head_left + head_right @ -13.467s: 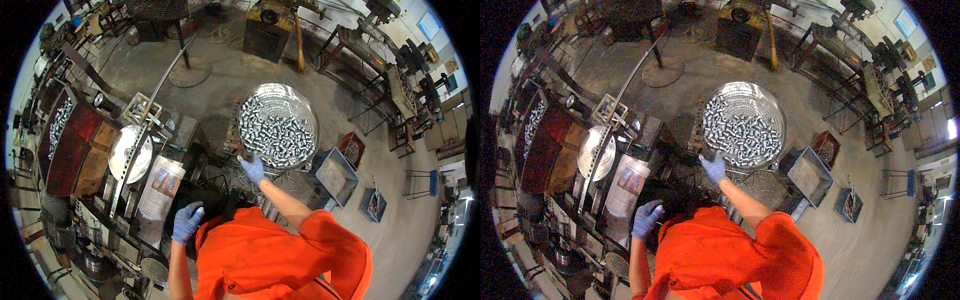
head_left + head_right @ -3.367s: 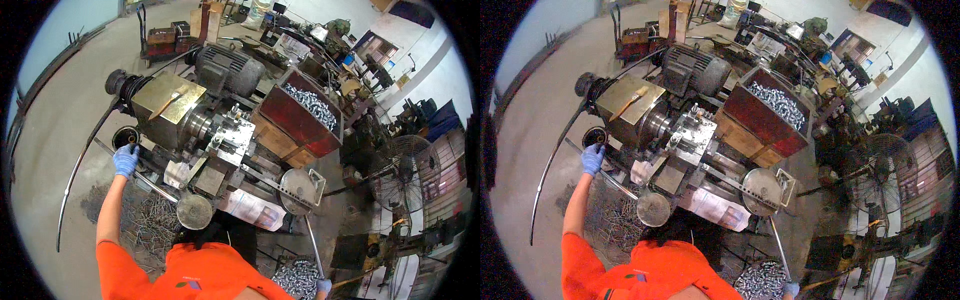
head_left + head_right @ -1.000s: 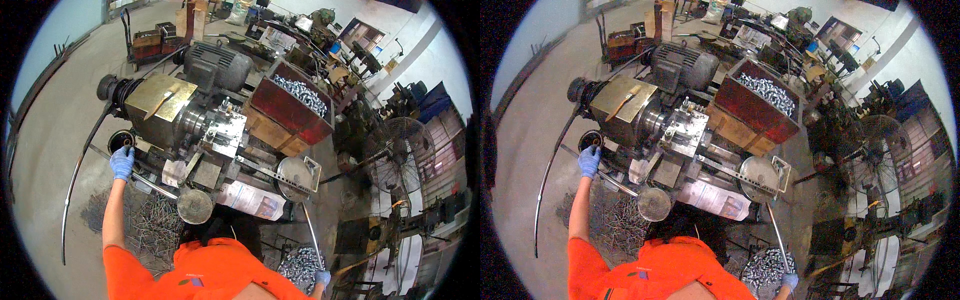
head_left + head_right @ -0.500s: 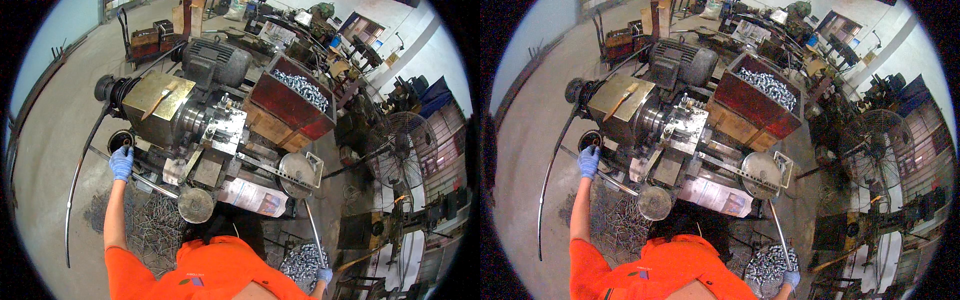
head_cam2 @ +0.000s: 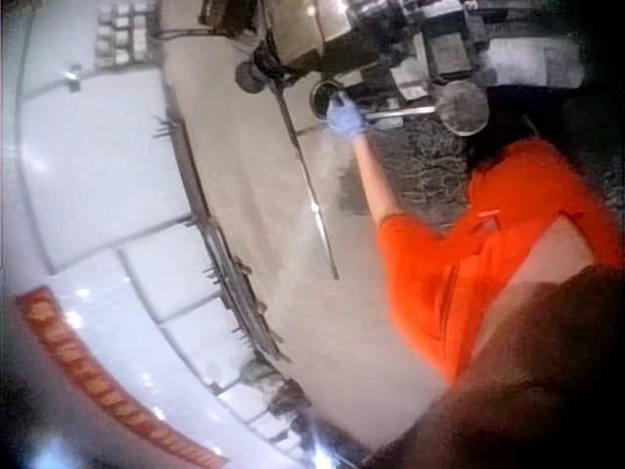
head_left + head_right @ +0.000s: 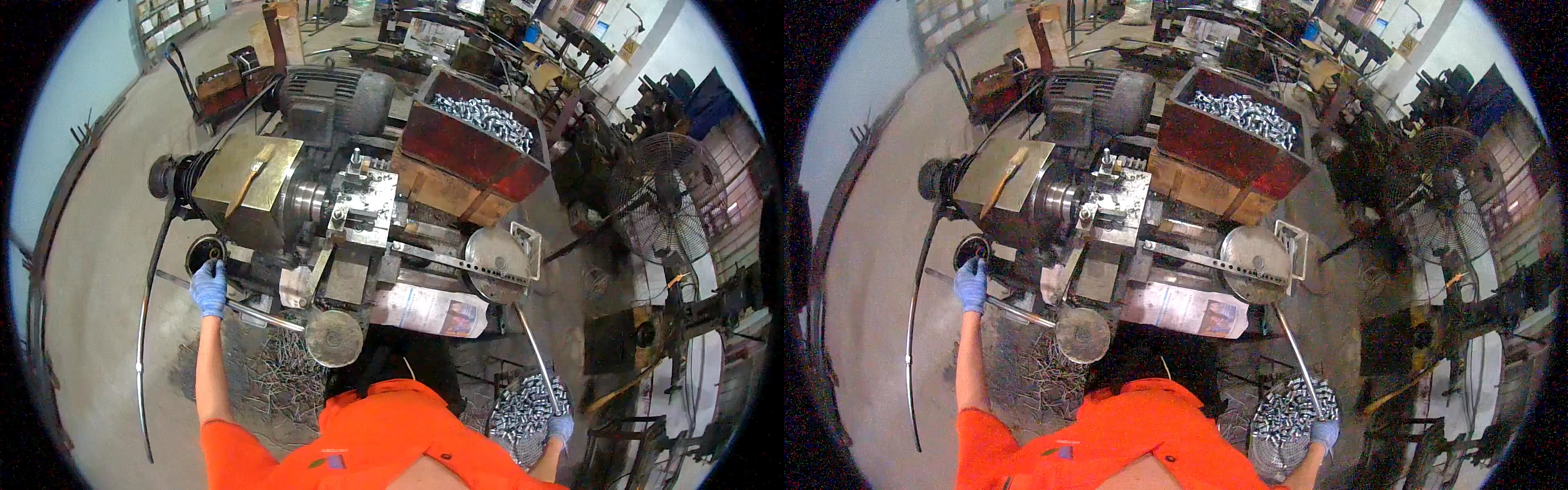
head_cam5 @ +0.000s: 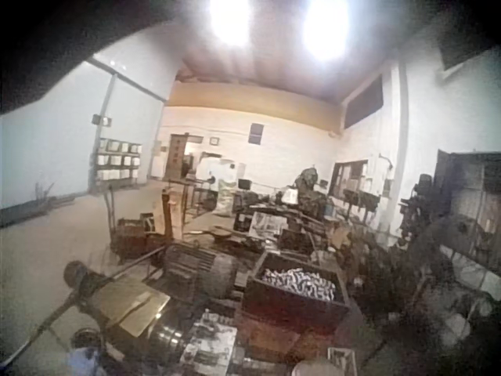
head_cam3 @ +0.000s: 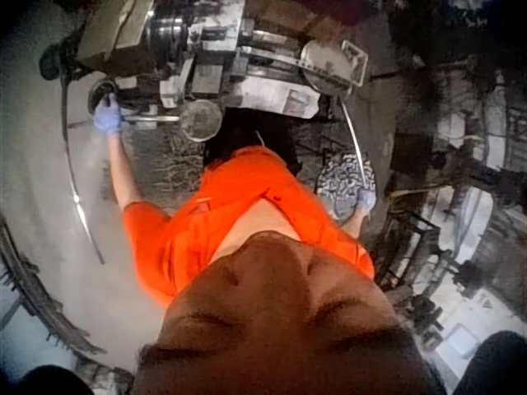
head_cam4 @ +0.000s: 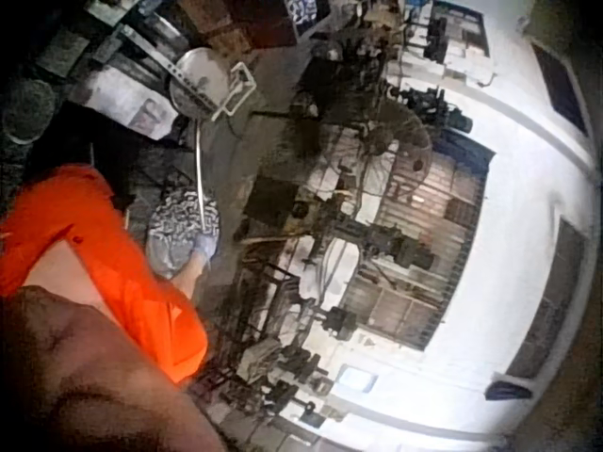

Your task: The person uses a lathe to machine metal components, periodically removing the finished part and placing it into a container of identical items.

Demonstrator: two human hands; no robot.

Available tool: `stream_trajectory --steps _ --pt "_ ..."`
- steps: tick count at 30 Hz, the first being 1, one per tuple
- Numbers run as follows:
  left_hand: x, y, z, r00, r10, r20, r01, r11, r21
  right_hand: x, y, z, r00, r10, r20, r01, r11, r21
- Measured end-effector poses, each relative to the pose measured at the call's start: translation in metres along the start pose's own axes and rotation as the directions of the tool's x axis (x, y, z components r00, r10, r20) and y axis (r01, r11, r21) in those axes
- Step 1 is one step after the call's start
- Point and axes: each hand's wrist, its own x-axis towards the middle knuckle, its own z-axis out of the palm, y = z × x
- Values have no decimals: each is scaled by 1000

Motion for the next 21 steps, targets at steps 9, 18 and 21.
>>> stream_trajectory --steps 9,18,21 --pt "0 -6 4 997 60 -45 -60 998 5 0 -3 2 998 61 -7 -61 996 -67" --pt "0 -8 6 998 42 -37 -42 999 -1 -3 -5 2 999 51 -3 -51 999 -19" --pt "-1 -6 3 997 67 -30 -67 998 3 -7 -5 2 997 82 9 -81 996 -27"
